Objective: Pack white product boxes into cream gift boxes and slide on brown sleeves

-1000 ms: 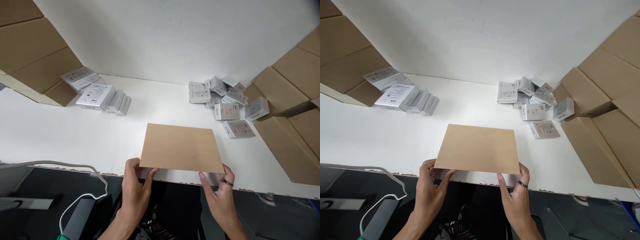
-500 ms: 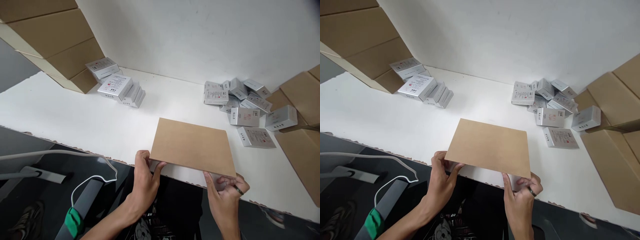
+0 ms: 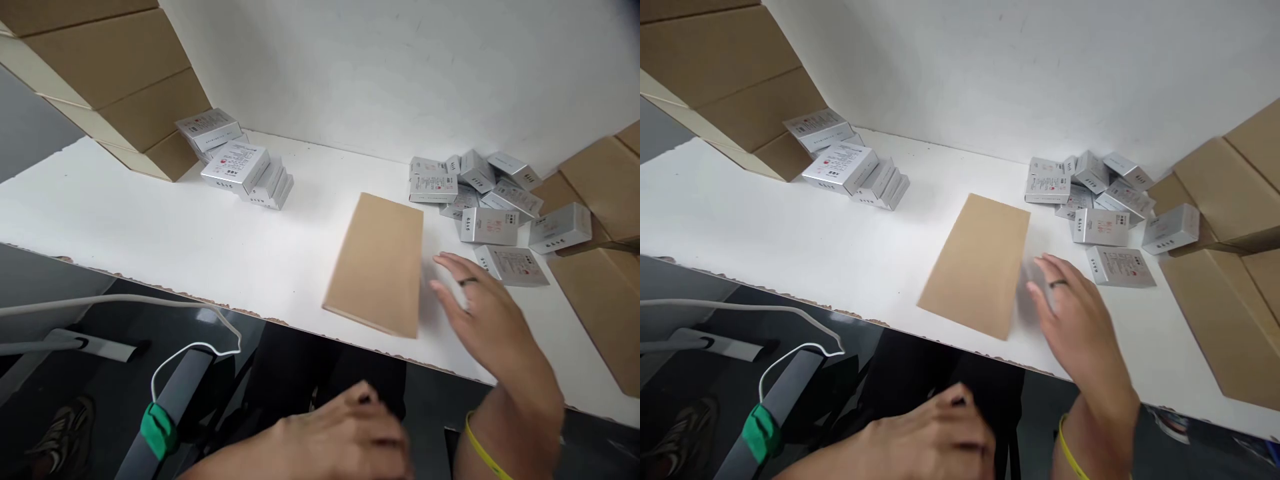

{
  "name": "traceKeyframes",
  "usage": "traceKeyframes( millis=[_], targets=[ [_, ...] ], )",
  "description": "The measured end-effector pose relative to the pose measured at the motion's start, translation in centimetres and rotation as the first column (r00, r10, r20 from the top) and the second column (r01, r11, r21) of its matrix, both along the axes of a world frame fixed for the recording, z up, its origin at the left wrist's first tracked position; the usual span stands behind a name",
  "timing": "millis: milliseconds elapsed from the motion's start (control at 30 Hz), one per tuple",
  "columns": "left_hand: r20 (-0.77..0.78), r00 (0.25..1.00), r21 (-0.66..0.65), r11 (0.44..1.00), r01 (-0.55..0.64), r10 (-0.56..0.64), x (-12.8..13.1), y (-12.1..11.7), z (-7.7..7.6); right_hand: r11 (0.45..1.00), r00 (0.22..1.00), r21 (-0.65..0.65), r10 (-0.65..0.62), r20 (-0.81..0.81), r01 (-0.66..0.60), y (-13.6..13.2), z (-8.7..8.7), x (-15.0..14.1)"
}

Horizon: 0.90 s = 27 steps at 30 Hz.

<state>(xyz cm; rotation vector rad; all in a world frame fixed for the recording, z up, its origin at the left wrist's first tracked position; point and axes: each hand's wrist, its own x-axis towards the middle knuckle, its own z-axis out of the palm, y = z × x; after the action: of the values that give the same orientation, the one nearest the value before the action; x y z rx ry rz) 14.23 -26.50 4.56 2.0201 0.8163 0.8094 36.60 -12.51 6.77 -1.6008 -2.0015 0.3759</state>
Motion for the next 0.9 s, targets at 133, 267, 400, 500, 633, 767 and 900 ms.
traceKeyframes(
  millis=[133, 267, 400, 500, 633, 767, 900],
  targets=[
    [0.038, 0.991, -0.015, 0.992, -0.126, 0.127, -4.2, 0.6, 2.4, 0.868, 0.874, 0.224, -0.362, -0.323, 0.442, -3.1, -0.1, 1.6],
    [0.095, 0.684, 0.041, 0.683, -0.729, 0.724, -4.7, 7.8, 3.0, 0.918, 0.846, 0.285, -0.091, -0.525, 0.275, -8.5, -2.6, -0.7],
    [-0.151, 0.690, -0.176, 0.668, -0.723, 0.707, -2.8, 17.8, 3.8, 0.976, 0.893, 0.208, 0.151, -0.423, -0.067, -10.8, -4.3, -3.5],
    [-0.160, 0.731, -0.249, 0.690, -0.680, 0.663, -2.7, 21.8, 4.4, 0.974, 0.897, 0.148, 0.214, -0.386, -0.169, -10.5, -4.5, -4.8],
    [-0.145, 0.757, -0.248, 0.717, -0.651, 0.637, -4.3, 21.3, 3.9, 0.977, 0.890, 0.018, 0.200, -0.410, -0.211, -9.9, -4.5, -4.9],
    [-0.075, 0.739, -0.187, 0.719, -0.670, 0.669, -5.2, 20.9, 2.9, 0.956, 0.869, -0.093, 0.209, -0.449, -0.278, -9.8, -4.3, -4.7],
    [-0.156, 0.816, -0.229, 0.783, -0.578, 0.556, -4.3, 22.9, 3.3, 0.948, 0.854, -0.146, 0.179, -0.488, -0.282, -9.7, -3.9, -5.1]
  ],
)
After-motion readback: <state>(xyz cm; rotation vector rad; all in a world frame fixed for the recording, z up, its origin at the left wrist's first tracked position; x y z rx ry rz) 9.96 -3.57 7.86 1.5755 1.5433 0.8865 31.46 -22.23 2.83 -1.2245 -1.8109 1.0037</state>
